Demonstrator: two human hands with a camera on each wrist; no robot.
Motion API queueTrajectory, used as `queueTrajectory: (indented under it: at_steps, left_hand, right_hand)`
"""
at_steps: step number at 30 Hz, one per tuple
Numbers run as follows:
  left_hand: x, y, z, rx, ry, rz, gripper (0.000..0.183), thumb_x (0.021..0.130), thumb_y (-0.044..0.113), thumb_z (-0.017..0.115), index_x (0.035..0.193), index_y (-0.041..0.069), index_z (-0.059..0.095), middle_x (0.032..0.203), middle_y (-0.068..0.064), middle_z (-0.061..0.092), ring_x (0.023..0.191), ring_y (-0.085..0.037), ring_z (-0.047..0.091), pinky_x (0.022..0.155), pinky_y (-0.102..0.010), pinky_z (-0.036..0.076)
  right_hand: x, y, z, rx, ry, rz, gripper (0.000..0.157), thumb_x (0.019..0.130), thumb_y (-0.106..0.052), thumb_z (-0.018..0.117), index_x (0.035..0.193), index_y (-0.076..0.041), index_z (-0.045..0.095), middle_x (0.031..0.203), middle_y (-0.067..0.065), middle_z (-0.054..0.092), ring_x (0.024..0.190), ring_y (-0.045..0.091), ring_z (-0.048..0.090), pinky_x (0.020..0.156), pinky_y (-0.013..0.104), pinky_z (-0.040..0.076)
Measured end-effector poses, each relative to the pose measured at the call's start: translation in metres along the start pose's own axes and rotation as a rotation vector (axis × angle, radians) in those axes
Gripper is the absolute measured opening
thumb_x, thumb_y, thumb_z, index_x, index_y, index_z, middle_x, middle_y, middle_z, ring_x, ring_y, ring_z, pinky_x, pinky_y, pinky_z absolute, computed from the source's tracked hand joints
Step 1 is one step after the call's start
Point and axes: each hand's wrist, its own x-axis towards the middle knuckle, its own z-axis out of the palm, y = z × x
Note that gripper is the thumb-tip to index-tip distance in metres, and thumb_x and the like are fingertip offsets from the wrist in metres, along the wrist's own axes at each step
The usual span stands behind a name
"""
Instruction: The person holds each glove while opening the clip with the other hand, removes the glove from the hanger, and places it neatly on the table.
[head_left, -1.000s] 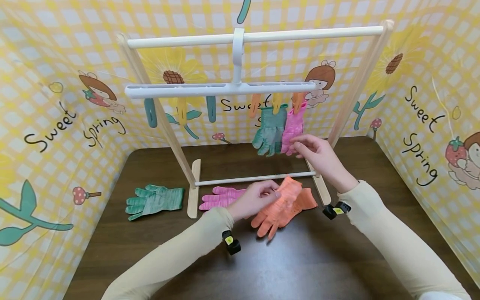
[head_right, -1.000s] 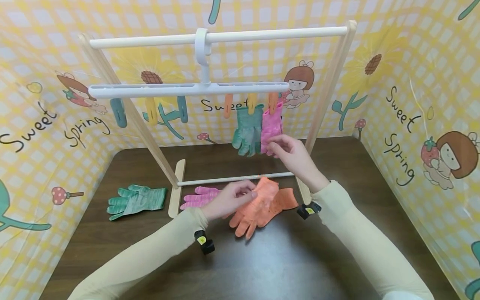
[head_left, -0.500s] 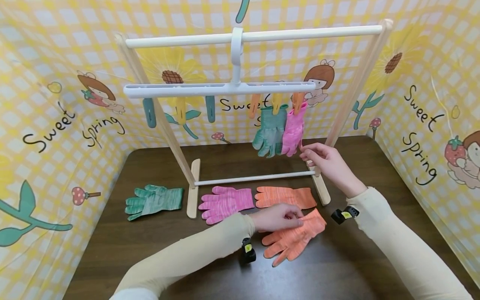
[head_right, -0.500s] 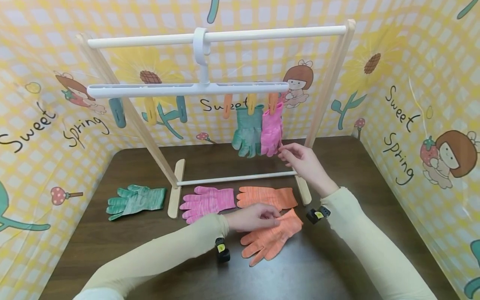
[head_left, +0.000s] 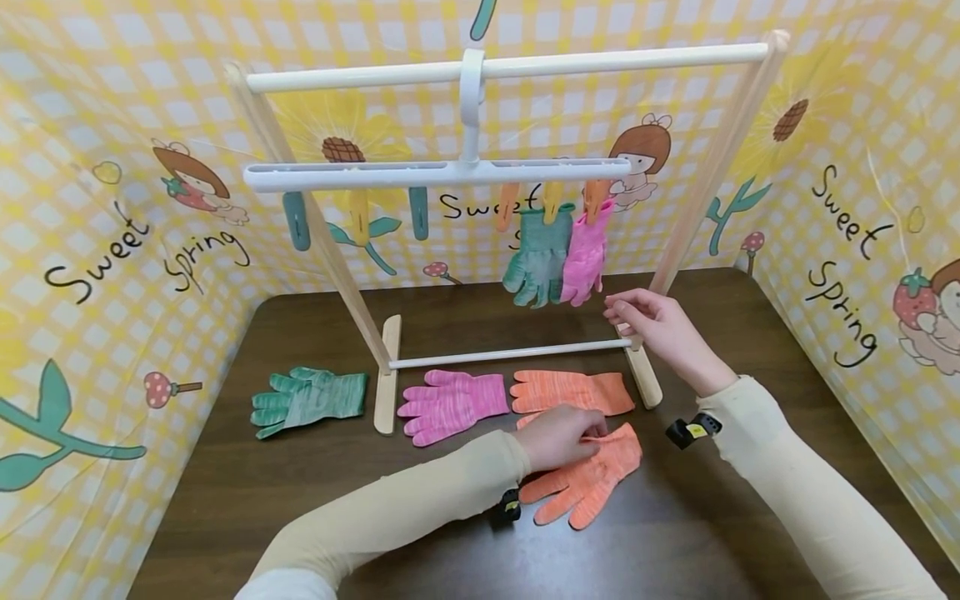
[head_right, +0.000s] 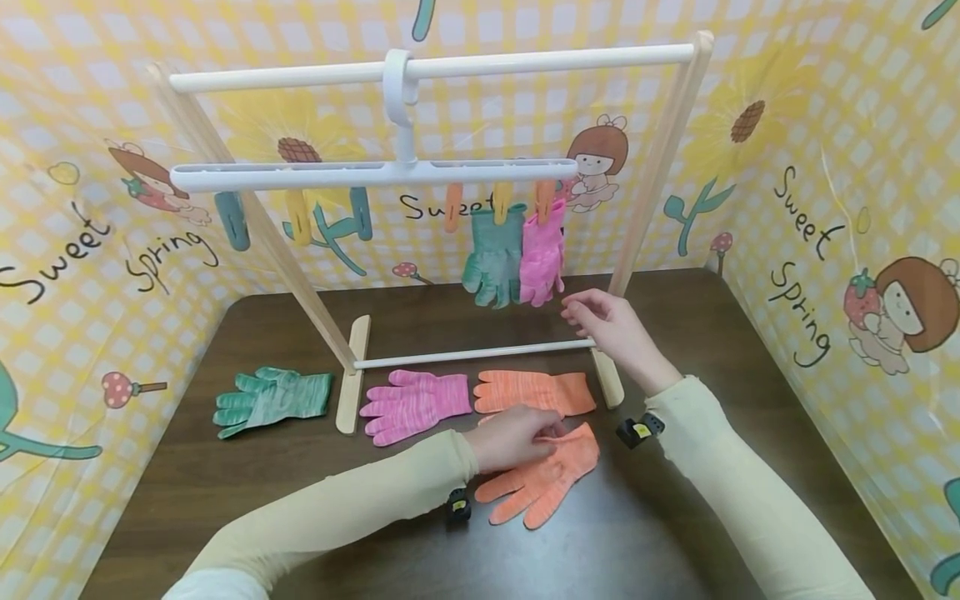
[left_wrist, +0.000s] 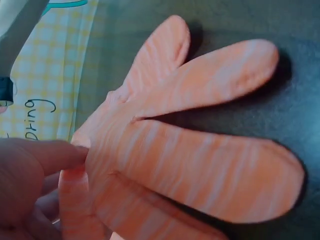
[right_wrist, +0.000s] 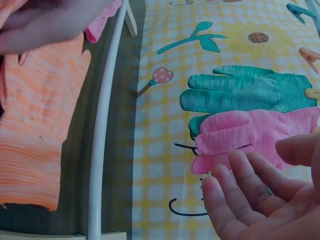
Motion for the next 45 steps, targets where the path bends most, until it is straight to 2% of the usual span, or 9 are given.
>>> queueTrajectory:
  at_steps: [6,10,16,21,27,35,39,45]
  left_hand:
    - [0.008,0.009,0.009,0.076,0.058,0.031,0.014,0.100,0.014,0.070,0.114,0.010,0.070,0.098,0.003,0.072,0.081,-0.004,0.062,0.076,-0.014,0.049]
    - [0.009,0.010,0.014,0.163,0.085,0.030,0.014,0.100,0.013,0.070,0.114,0.010,0.070,0.103,0.001,0.074,0.087,-0.007,0.068,0.077,-0.016,0.052]
    - [0.006,0.006,0.016,0.281,0.105,0.016,0.011,0.099,0.009,0.069,0.109,0.013,0.071,0.096,0.002,0.073,0.084,-0.010,0.068,0.068,-0.021,0.052]
    - [0.004,0.003,0.018,0.285,0.110,0.011,0.009,0.102,0.013,0.067,0.109,0.013,0.071,0.096,0.000,0.069,0.082,-0.011,0.067,0.066,-0.021,0.052]
    - [0.006,0.002,0.020,0.281,0.147,0.024,0.008,0.103,0.015,0.066,0.108,0.014,0.072,0.094,0.000,0.068,0.079,-0.010,0.065,0.064,-0.020,0.050]
    - [0.006,0.001,0.023,0.392,0.196,0.010,0.011,0.103,0.015,0.067,0.113,0.013,0.071,0.096,-0.004,0.064,0.074,-0.012,0.065,0.055,-0.022,0.050]
    - [0.004,0.000,0.022,0.451,0.198,0.004,0.010,0.103,0.017,0.067,0.111,0.014,0.073,0.093,-0.002,0.067,0.078,-0.014,0.068,0.056,-0.025,0.053]
    - [0.001,-0.002,0.024,0.451,0.183,-0.003,0.010,0.103,0.018,0.066,0.108,0.016,0.074,0.094,-0.001,0.070,0.081,-0.015,0.070,0.061,-0.027,0.055]
  right_hand:
    - [-0.002,-0.002,0.001,0.013,-0.014,0.007,0.039,0.111,-0.021,0.050,0.135,0.009,0.059,0.124,0.029,0.066,0.091,0.000,0.067,0.080,0.018,0.055]
    - [-0.002,-0.002,0.002,0.008,-0.026,0.007,0.040,0.112,-0.021,0.048,0.136,0.009,0.059,0.125,0.028,0.066,0.091,-0.001,0.066,0.081,0.018,0.055]
    - [-0.003,-0.003,0.001,0.011,-0.024,0.019,0.040,0.111,-0.021,0.050,0.136,0.009,0.059,0.126,0.030,0.065,0.094,-0.002,0.066,0.082,0.017,0.055]
    - [-0.003,0.000,0.000,0.014,-0.038,0.037,0.039,0.111,-0.019,0.050,0.135,0.011,0.058,0.127,0.032,0.064,0.092,-0.001,0.065,0.082,0.017,0.055]
    - [-0.003,0.002,0.001,-0.013,-0.048,0.049,0.039,0.112,-0.021,0.049,0.134,0.010,0.059,0.127,0.028,0.066,0.094,0.000,0.065,0.087,0.026,0.058]
    - [-0.003,0.003,0.002,-0.021,-0.057,0.052,0.039,0.112,-0.022,0.049,0.133,0.009,0.061,0.126,0.027,0.066,0.094,0.002,0.066,0.087,0.026,0.057]
    - [-0.004,0.003,0.002,-0.017,-0.058,0.053,0.039,0.112,-0.022,0.049,0.132,0.009,0.061,0.125,0.027,0.066,0.094,0.002,0.066,0.086,0.024,0.057]
    - [-0.004,0.005,0.004,-0.007,-0.068,0.047,0.039,0.111,-0.021,0.050,0.133,0.009,0.060,0.125,0.027,0.066,0.095,0.002,0.066,0.089,0.027,0.058]
